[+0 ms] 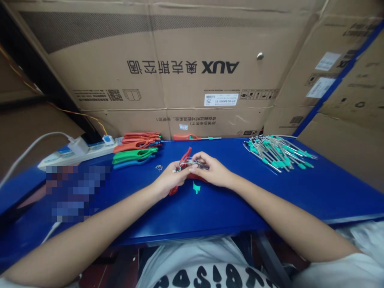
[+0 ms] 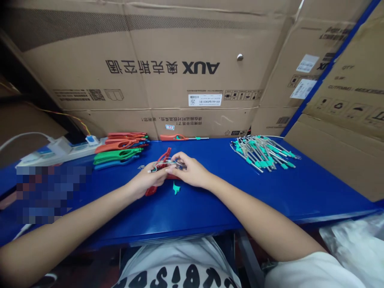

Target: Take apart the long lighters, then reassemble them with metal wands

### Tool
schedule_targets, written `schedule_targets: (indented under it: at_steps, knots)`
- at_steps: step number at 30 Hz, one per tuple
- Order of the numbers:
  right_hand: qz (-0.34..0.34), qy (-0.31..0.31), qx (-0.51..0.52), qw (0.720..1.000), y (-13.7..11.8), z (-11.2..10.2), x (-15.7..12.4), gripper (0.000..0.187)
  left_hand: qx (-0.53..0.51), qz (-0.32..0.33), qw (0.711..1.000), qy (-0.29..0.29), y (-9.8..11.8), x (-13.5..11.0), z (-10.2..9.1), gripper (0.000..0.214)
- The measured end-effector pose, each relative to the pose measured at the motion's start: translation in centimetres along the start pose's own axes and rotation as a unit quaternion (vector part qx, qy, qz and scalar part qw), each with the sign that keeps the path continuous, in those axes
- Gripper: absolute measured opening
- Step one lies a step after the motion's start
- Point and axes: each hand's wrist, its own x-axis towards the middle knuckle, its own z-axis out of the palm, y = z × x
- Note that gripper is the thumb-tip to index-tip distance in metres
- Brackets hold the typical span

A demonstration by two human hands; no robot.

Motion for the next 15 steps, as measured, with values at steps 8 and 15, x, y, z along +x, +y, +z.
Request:
schedule_targets:
  at_steps: [8, 15]
  knots:
    - [0.007, -0.131, -0.114, 0.985, -1.4, -3.6, -1.2, 0.029, 0.243, 0.15, 0.958, 0.026, -0.4, 1.6, -2.8, 0.039]
    - [0.012, -0.184, -0.327, 0.927, -2.8, -1.4, -1.7, 0.038, 0.498, 0.251, 0.827, -0.069, -0.4, 1.6, -4.3, 0.022]
